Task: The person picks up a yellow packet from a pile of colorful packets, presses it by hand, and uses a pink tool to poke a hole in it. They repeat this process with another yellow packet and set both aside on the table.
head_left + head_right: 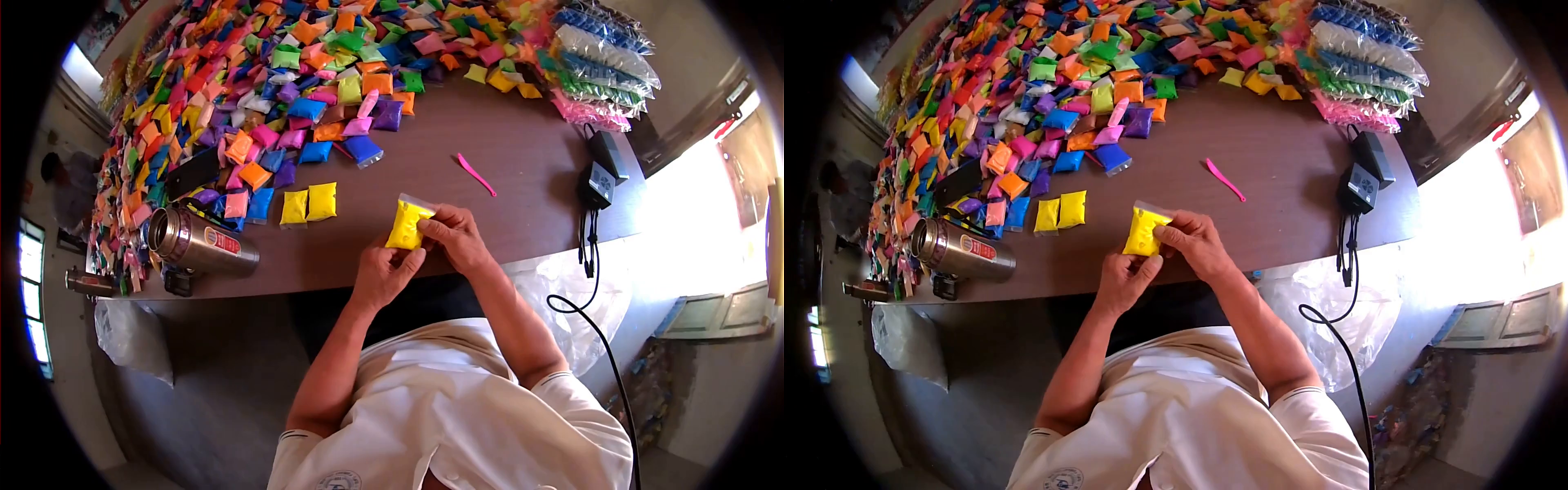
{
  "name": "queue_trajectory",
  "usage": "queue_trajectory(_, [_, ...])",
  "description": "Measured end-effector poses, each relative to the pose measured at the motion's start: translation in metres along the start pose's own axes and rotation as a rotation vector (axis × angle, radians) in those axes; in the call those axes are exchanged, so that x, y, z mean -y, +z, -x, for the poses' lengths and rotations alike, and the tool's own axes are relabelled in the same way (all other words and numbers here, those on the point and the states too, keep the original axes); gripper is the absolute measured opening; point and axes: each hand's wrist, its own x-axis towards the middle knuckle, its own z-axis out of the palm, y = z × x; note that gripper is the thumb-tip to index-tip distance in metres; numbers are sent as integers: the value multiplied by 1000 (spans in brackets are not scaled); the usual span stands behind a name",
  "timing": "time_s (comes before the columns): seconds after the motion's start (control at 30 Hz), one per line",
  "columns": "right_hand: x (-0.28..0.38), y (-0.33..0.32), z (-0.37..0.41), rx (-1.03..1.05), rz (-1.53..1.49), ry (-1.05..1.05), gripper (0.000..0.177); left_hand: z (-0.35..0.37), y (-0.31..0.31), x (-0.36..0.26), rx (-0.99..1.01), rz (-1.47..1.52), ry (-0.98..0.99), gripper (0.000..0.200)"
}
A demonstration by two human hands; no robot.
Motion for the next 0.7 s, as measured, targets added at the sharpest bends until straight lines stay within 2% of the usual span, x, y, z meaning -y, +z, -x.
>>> queue_trajectory(0.03, [1, 2, 1, 13, 30, 13, 23, 0, 2, -3, 3, -73, 72, 34])
queue_trajectory(0.2, [3, -2, 2, 21, 98, 47, 17, 1, -5, -5, 38, 68, -75, 36])
queue_trajectory(0.27, [0, -6, 0, 107, 74, -4, 15, 1, -5, -5, 19, 113, -64, 36])
queue_trajectory(0.4, [8, -1, -4, 114, 25, 15, 13, 1, -7, 0, 8, 100, -60, 36])
queue_trajectory(0.47, [11, 1, -6, 122, 145, 52, 16, 0, -6, -1, 16, 56, -70, 36])
queue_trajectory(0.53, [7, 4, -8, 135, 118, 46, 21, -2, -1, -5, -23, 70, 5, 37])
queue_trajectory(0.6, [10, 6, -6, 154, 106, 61, 28, -3, -4, -2, 4, 30, -2, 38])
queue_trajectory(0.7, [8, 6, -5, 132, 107, 34, 26, 0, -5, 0, 39, -22, -15, 38])
